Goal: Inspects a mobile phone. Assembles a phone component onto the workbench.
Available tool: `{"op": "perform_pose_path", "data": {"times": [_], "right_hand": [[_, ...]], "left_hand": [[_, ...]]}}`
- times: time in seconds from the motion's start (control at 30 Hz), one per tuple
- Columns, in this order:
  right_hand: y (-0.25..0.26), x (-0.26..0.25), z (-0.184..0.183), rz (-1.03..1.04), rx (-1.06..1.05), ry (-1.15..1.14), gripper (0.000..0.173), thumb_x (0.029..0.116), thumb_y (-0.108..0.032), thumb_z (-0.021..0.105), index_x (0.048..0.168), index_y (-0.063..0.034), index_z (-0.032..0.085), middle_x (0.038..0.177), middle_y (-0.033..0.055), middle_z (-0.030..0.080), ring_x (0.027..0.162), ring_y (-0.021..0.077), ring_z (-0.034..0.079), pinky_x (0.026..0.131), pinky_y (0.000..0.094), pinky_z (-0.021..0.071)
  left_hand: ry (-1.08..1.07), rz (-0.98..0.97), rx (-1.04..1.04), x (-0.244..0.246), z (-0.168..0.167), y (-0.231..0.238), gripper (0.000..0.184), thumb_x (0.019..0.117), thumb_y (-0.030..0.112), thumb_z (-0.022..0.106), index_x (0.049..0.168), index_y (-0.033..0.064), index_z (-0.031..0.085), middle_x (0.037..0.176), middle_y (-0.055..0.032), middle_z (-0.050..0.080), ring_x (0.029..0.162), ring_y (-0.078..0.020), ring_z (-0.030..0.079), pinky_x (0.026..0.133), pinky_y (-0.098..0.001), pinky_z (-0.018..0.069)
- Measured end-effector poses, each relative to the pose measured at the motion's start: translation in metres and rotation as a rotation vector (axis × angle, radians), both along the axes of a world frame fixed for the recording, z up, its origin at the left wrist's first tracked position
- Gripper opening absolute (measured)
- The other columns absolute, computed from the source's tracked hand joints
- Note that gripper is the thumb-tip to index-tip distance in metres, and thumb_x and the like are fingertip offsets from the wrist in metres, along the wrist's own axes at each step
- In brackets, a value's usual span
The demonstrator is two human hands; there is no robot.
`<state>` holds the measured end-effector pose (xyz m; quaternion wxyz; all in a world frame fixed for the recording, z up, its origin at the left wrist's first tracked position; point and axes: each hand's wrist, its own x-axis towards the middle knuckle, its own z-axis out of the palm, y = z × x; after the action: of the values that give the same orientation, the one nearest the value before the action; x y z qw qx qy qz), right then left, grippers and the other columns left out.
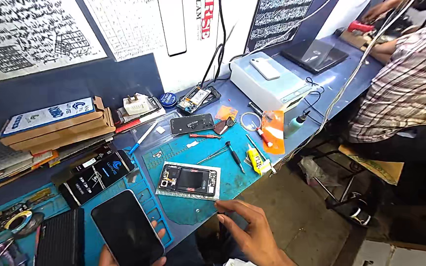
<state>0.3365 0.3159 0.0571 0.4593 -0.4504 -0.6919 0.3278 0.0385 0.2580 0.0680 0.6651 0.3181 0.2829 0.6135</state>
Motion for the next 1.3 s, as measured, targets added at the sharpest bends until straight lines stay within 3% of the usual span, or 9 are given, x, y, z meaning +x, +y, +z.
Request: {"op": "perform_pose_path", "data": {"times": [0.13, 0.4, 0.47, 0.57, 0.67, 1.03, 1.17, 1.23, 1.3], "right_hand": [[-0.005, 0.023, 0.001, 0.058, 0.024, 0.069, 0.026, 0.0998, -0.017, 0.067, 0.12, -0.0024, 0.073, 0.111, 0.0081, 0.076, 0.101, 0.0155, 0.074, 0.091, 0.0345, 0.0631], [-0.02, 0.081, -0.004, 0.051, -0.037, 0.046, 0.024, 0.0968, -0.012, 0.07, 0.118, -0.0015, 0.074, 0.108, 0.0078, 0.077, 0.099, 0.0142, 0.074, 0.091, 0.0331, 0.0626], [-0.025, 0.088, -0.006, 0.035, -0.041, 0.041, 0.024, 0.0968, -0.012, 0.071, 0.118, -0.0016, 0.074, 0.108, 0.0079, 0.077, 0.099, 0.0142, 0.074, 0.091, 0.0334, 0.0624], [-0.033, 0.09, -0.007, 0.007, -0.053, 0.052, 0.024, 0.0966, -0.012, 0.071, 0.117, -0.0008, 0.074, 0.108, 0.0082, 0.077, 0.099, 0.0144, 0.074, 0.092, 0.0337, 0.0624], [-0.038, 0.084, -0.008, -0.028, -0.066, 0.064, 0.024, 0.0964, -0.013, 0.071, 0.117, -0.0004, 0.074, 0.108, 0.0079, 0.077, 0.098, 0.0143, 0.074, 0.091, 0.0337, 0.0627], [-0.031, 0.033, -0.006, -0.022, -0.056, 0.066, 0.025, 0.0963, -0.012, 0.07, 0.117, -0.0001, 0.074, 0.108, 0.008, 0.077, 0.099, 0.0159, 0.075, 0.09, 0.0338, 0.0634], [-0.026, 0.009, 0.004, 0.004, -0.004, 0.118, 0.026, 0.0973, -0.012, 0.069, 0.12, -0.0003, 0.073, 0.109, 0.0089, 0.077, 0.099, 0.0175, 0.075, 0.09, 0.0341, 0.0637], [-0.023, 0.0, 0.011, 0.02, 0.025, 0.157, 0.029, 0.0979, -0.014, 0.069, 0.123, -0.0008, 0.071, 0.112, 0.0104, 0.076, 0.101, 0.0199, 0.074, 0.091, 0.0363, 0.0635], [-0.02, -0.006, 0.018, 0.043, 0.05, 0.191, 0.03, 0.0987, -0.015, 0.068, 0.126, -0.0015, 0.07, 0.115, 0.0125, 0.075, 0.104, 0.0231, 0.074, 0.093, 0.0387, 0.063]], "left_hand": [[0.039, -0.017, 0.044, 0.056, 0.005, 0.015, 0.083, 0.0887, -0.005, 0.071, 0.152, 0.023, 0.025, 0.15, -0.0204, 0.051, 0.132, -0.0499, 0.054, 0.092, -0.0625, 0.0586], [0.014, 0.067, -0.024, 0.115, 0.012, 0.04, 0.033, 0.1072, 0.006, 0.046, 0.14, 0.0094, 0.041, 0.126, -0.0284, 0.067, 0.103, -0.0489, 0.072, 0.054, -0.0502, 0.0641], [-0.005, 0.049, -0.008, 0.117, 0.012, 0.044, 0.034, 0.1068, 0.01, 0.049, 0.14, 0.0104, 0.041, 0.129, -0.0283, 0.065, 0.107, -0.0501, 0.07, 0.057, -0.0517, 0.0644], [-0.128, -0.111, 0.071, 0.113, 0.009, 0.049, 0.057, 0.1004, 0.024, 0.064, 0.15, 0.0188, 0.037, 0.146, -0.0272, 0.052, 0.128, -0.0542, 0.055, 0.079, -0.0622, 0.0615], [-0.108, -0.171, 0.139, 0.115, 0.014, 0.051, 0.086, 0.0891, 0.003, 0.073, 0.157, 0.015, 0.022, 0.154, -0.0285, 0.042, 0.136, -0.0557, 0.046, 0.093, -0.0677, 0.0554], [-0.003, -0.152, 0.212, 0.076, 0.022, 0.044, 0.087, 0.0878, -0.014, 0.064, 0.157, 0.012, 0.019, 0.148, -0.0307, 0.046, 0.132, -0.0565, 0.05, 0.094, -0.0642, 0.0574], [-0.069, -0.09, 0.113, 0.065, 0.026, 0.04, 0.051, 0.1042, 0.01, 0.052, 0.152, 0.0091, 0.033, 0.14, -0.0311, 0.055, 0.123, -0.0527, 0.06, 0.077, -0.059, 0.0637], [-0.194, -0.159, 0.127, 0.061, 0.018, 0.039, 0.054, 0.1074, 0.035, 0.049, 0.154, 0.0117, 0.036, 0.146, -0.0312, 0.05, 0.13, -0.0539, 0.054, 0.083, -0.0622, 0.0607], [-0.278, -0.203, 0.14, 0.062, 0.013, 0.037, 0.058, 0.1067, 0.038, 0.049, 0.156, 0.0124, 0.034, 0.149, -0.0313, 0.045, 0.134, -0.0551, 0.048, 0.089, -0.0661, 0.0568]]}}
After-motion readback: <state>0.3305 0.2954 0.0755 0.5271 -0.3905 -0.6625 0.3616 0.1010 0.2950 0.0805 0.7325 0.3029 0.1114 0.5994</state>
